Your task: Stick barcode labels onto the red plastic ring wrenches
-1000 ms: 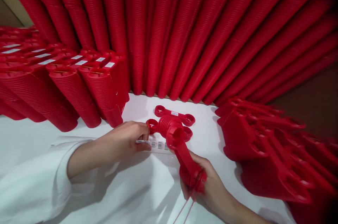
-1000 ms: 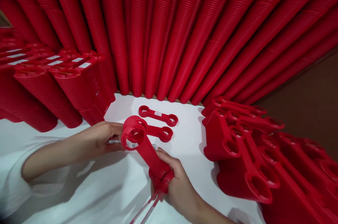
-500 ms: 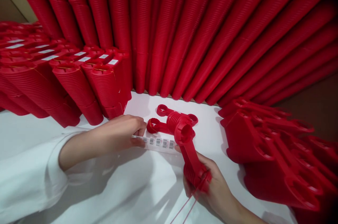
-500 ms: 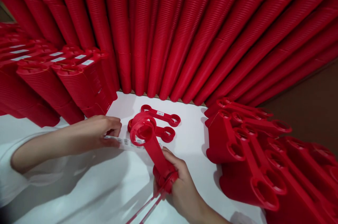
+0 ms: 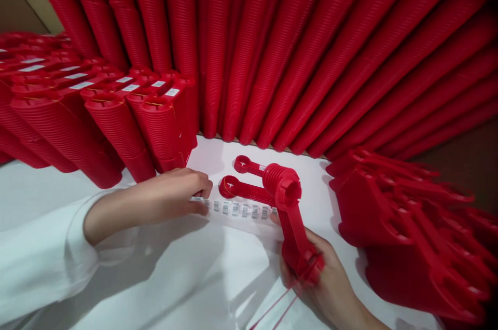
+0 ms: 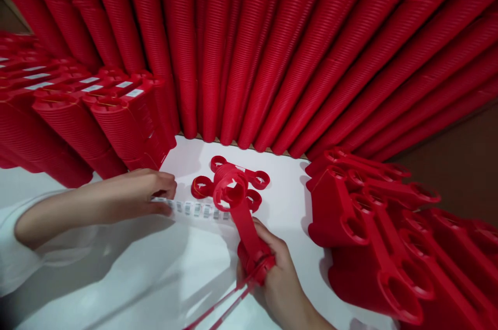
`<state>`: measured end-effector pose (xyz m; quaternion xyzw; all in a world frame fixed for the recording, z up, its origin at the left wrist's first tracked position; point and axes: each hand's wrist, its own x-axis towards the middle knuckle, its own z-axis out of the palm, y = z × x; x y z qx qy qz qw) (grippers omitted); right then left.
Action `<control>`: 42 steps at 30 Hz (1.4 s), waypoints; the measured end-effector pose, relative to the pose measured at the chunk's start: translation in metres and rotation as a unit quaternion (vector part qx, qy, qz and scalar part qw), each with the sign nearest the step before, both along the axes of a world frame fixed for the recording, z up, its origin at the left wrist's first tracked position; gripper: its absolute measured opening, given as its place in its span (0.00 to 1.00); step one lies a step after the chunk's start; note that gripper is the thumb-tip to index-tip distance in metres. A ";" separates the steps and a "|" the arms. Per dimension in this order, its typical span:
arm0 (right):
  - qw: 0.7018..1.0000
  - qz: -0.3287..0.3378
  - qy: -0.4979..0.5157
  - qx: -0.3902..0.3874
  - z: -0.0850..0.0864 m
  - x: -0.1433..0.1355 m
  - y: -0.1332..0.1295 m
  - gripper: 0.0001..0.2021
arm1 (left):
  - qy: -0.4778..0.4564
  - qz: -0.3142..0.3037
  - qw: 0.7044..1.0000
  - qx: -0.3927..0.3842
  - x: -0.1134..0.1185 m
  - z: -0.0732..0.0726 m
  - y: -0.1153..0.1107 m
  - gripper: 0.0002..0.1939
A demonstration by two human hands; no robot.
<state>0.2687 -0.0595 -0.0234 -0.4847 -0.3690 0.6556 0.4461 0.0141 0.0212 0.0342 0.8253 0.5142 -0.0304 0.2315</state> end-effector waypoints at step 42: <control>0.988 -0.145 -0.046 0.003 -0.005 0.033 0.005 0.14 | -0.037 -0.031 0.999 -0.012 -0.011 -0.010 0.001 0.11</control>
